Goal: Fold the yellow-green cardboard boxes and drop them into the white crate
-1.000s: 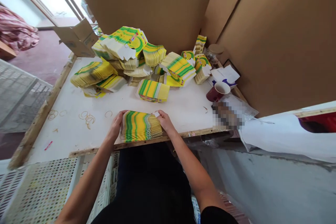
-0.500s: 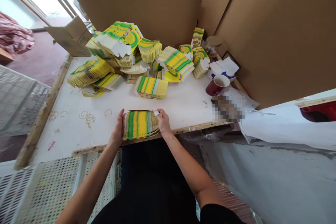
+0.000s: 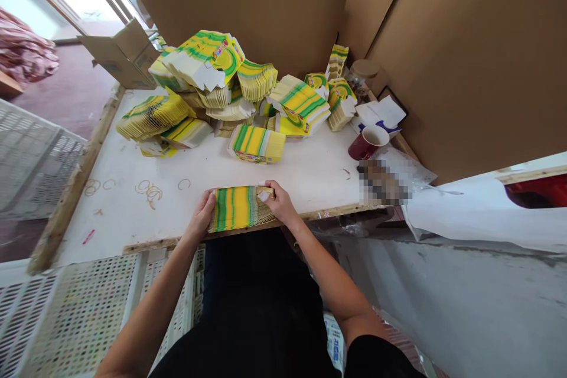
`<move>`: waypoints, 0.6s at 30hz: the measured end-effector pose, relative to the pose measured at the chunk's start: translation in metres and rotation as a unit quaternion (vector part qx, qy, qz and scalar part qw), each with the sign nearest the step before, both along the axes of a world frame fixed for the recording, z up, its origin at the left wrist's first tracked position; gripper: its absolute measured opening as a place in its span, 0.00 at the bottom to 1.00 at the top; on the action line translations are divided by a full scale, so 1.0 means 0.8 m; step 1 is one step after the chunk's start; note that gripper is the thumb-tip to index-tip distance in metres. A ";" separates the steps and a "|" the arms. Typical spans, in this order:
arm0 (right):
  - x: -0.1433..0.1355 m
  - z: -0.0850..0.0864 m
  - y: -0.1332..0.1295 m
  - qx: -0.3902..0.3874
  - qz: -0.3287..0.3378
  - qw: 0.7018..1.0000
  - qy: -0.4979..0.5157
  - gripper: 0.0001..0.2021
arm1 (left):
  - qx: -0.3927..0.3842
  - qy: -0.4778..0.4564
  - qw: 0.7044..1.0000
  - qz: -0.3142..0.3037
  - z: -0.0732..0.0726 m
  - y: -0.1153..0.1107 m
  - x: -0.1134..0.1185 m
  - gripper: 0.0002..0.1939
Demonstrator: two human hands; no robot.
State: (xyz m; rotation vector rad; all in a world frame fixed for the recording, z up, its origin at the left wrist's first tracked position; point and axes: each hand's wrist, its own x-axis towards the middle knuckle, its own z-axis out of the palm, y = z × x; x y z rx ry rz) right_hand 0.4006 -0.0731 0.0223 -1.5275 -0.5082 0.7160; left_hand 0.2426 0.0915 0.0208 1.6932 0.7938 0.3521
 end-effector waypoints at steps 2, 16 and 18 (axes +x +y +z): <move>0.003 0.001 -0.009 0.008 0.058 0.998 -0.026 0.42 | -0.013 -0.008 0.999 -0.039 0.004 0.007 -0.008 0.37; 0.009 -0.003 -0.037 -0.087 0.197 0.952 -0.217 0.43 | 0.186 0.048 0.945 -0.266 0.006 0.043 -0.033 0.58; 0.008 -0.006 -0.030 -0.089 0.159 0.962 -0.204 0.41 | 0.179 0.056 0.945 -0.267 0.010 0.047 -0.024 0.52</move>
